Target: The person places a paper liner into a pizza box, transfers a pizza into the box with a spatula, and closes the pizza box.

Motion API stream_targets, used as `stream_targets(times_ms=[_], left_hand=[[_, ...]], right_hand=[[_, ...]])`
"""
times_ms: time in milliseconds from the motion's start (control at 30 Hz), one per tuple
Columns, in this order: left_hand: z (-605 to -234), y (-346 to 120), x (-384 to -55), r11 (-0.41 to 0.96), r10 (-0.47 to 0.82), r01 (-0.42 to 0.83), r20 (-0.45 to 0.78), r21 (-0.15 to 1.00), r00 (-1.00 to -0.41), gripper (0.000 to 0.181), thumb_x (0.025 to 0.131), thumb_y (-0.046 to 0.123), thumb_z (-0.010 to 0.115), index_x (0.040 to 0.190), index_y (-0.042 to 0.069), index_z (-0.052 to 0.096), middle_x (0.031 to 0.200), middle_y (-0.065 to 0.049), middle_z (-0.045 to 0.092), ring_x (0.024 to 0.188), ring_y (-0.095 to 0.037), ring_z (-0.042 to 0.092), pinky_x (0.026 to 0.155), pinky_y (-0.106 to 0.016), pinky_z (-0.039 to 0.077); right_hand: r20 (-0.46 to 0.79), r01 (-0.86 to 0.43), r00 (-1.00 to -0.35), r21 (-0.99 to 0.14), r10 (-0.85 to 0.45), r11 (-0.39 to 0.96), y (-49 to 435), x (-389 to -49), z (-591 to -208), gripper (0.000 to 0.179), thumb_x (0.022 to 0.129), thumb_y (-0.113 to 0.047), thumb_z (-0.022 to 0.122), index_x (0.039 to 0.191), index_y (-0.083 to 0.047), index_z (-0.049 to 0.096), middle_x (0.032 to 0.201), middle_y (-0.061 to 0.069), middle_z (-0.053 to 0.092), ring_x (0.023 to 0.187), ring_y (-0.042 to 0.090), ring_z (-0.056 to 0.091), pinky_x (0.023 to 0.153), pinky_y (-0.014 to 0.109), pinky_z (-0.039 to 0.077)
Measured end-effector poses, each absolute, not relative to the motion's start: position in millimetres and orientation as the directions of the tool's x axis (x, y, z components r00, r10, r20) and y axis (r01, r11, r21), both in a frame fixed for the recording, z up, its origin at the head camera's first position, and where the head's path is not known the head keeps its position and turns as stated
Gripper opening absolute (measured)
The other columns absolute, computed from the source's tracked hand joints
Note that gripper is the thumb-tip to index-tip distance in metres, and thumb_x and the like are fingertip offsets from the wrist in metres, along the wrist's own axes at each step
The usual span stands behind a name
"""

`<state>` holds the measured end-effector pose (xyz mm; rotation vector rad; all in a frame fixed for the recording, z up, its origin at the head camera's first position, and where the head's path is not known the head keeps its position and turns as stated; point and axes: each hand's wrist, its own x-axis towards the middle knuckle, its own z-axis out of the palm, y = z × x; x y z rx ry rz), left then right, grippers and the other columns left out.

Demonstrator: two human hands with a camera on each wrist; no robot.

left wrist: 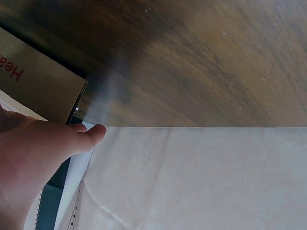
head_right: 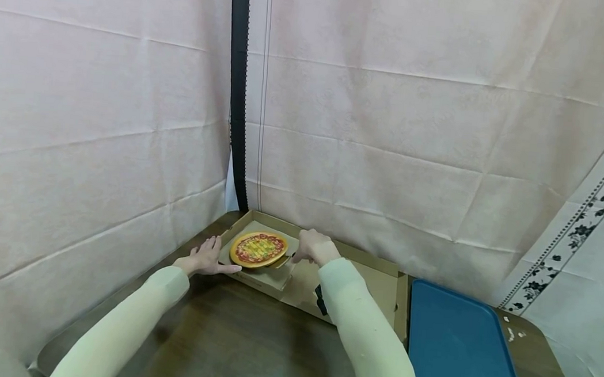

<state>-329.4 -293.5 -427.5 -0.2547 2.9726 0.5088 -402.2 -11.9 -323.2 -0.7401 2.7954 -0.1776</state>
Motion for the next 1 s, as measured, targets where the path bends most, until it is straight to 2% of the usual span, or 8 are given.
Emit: stream_targets(times_ms=[133,400,733,900,1000], left_hand=[[-430,-294,-332,0.932,-0.143,-0.18,-0.137,0.314,-0.98,0.124,0.076,0.077,0.057,0.152,-0.006,0.005,0.159,-0.03,0.006,0.147,-0.046,0.009,0.115,-0.064,0.014],[-430,-294,-331,0.928,-0.155,-0.191,-0.136,0.319,-0.979,0.125,0.075,0.077,0.058,0.152,-0.007,0.006,0.158,-0.031,0.007,0.147,-0.046,0.01,0.115,-0.065,0.014],[-426,-294,-327,0.928,-0.147,-0.183,-0.132,0.324,-0.98,0.124,0.077,0.076,0.058,0.152,-0.008,0.006,0.158,-0.031,0.008,0.147,-0.047,0.011,0.115,-0.064,0.014],[-426,-293,-327,0.928,-0.148,-0.185,-0.136,0.323,-0.98,0.123,0.078,0.076,0.057,0.152,-0.008,0.006,0.158,-0.031,0.008,0.147,-0.046,0.011,0.115,-0.064,0.014],[-425,-293,-326,0.926,-0.143,-0.181,-0.136,0.332,-0.98,0.122,0.078,0.075,0.057,0.152,-0.007,0.006,0.158,-0.031,0.007,0.147,-0.046,0.01,0.115,-0.065,0.014]], right_hand=[[-0.213,-0.469,-0.843,-0.163,-0.495,0.868,-13,-400,-319,0.026,0.08,-0.033,0.078,0.08,-0.008,0.07,0.054,-0.001,0.053,0.048,0.013,0.051,0.044,0.026,0.042],[-0.25,-0.468,-0.836,-0.141,-0.488,0.873,-14,-399,-312,0.028,0.082,-0.032,0.077,0.068,-0.011,0.065,0.055,0.0,0.054,0.046,0.011,0.047,0.044,0.024,0.039],[-0.238,-0.469,-0.842,-0.12,-0.484,0.875,-13,-400,-308,0.029,0.08,-0.03,0.078,0.083,-0.003,0.071,0.062,0.003,0.058,0.046,0.011,0.046,0.043,0.024,0.039],[-0.223,-0.48,-0.844,-0.093,-0.488,0.872,-11,-399,-305,0.028,0.078,-0.03,0.08,0.07,-0.009,0.064,0.066,0.006,0.063,0.046,0.012,0.047,0.044,0.025,0.039],[-0.23,-0.473,-0.847,-0.085,-0.479,0.877,-11,-400,-303,0.031,0.077,-0.03,0.081,0.065,-0.012,0.059,0.063,0.003,0.06,0.046,0.012,0.047,0.044,0.026,0.039]])
